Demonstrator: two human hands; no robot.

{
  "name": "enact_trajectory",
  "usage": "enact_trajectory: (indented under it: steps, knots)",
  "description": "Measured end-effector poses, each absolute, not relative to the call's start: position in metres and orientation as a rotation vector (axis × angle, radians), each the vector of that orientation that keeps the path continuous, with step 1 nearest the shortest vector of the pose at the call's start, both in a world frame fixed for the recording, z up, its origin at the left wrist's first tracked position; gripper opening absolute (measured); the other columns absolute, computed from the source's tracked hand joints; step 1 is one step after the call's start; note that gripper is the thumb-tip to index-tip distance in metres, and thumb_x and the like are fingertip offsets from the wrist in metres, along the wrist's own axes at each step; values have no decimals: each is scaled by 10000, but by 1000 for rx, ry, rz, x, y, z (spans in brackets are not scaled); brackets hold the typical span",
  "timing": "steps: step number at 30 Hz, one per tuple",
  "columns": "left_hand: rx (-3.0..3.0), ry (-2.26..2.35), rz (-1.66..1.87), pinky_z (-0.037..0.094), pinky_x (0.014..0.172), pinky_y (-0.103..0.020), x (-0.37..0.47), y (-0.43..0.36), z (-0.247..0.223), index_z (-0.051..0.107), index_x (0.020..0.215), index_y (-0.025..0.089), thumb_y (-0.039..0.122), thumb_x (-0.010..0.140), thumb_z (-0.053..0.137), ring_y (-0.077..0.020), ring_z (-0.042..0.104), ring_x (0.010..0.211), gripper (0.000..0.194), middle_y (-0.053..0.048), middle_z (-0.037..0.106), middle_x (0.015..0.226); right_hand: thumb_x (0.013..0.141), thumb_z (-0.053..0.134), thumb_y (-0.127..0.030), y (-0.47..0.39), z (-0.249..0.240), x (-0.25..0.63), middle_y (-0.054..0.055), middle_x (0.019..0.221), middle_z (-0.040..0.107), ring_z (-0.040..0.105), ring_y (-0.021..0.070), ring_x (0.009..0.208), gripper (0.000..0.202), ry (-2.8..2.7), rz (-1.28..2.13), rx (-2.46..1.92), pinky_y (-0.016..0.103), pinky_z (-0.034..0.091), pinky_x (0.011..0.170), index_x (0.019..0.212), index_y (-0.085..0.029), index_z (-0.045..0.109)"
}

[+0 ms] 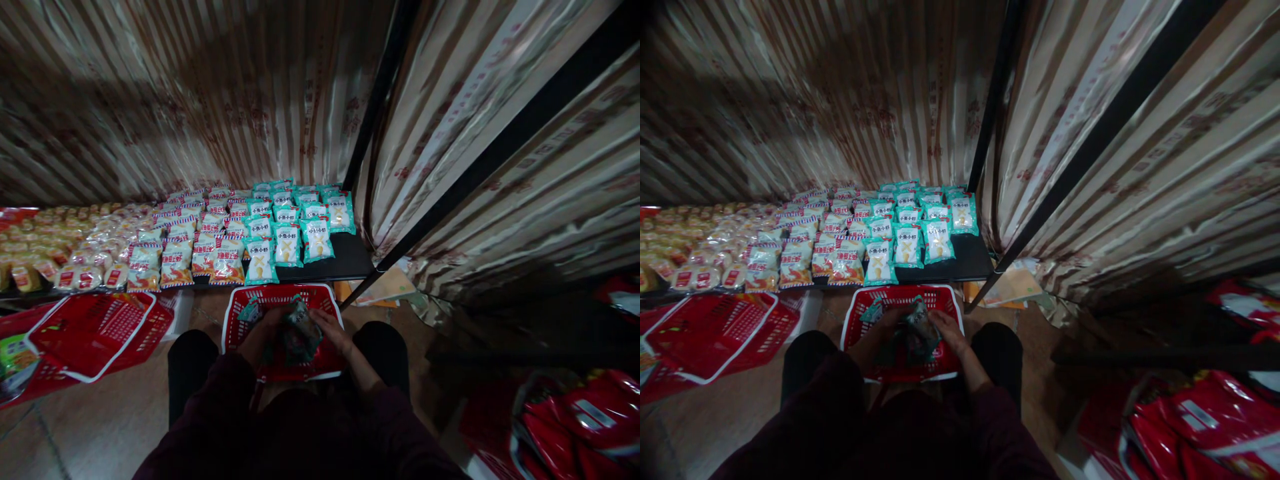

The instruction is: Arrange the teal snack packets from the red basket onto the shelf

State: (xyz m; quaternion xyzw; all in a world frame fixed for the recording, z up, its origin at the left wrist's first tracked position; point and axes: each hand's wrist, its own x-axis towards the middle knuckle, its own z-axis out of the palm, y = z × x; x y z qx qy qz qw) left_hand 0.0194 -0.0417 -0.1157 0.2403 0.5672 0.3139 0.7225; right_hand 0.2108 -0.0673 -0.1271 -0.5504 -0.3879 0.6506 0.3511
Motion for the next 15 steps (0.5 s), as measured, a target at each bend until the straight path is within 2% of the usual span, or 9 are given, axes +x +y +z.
enact_trajectory:
  steps: [6, 11, 15]
  knots:
    - [560, 1130, 729, 464, 646, -276, 30, -43, -105, 669, 774, 147, 400, 566, 777, -163, 600, 688, 345, -62, 693, 791, 629, 742, -569, -79, -109, 216, 58, 954, 742, 698, 255, 882, 549, -942, 1908, -1240, 409, 507, 874, 1033, -204, 672]
    - [582, 930, 838, 491, 692, -277, 38, -47, -101, 646, 861, 144, 463, 621, 769, -164, 633, 738, 417, -65, 692, 837, 659, 743, -524, -79, -102, 214, 34, 948, 746, 703, 234, 871, 511, -800, 1794, -1266, 363, 535, 821, 1067, -230, 646]
    - [693, 959, 760, 501, 696, -259, 38, -49, -95, 639, 982, 175, 459, 637, 765, -166, 649, 796, 465, -58, 700, 900, 672, 735, -508, -78, -99, 212, 36, 907, 751, 710, 232, 825, 450, -717, 1733, -1281, 345, 549, 772, 1012, -223, 659]
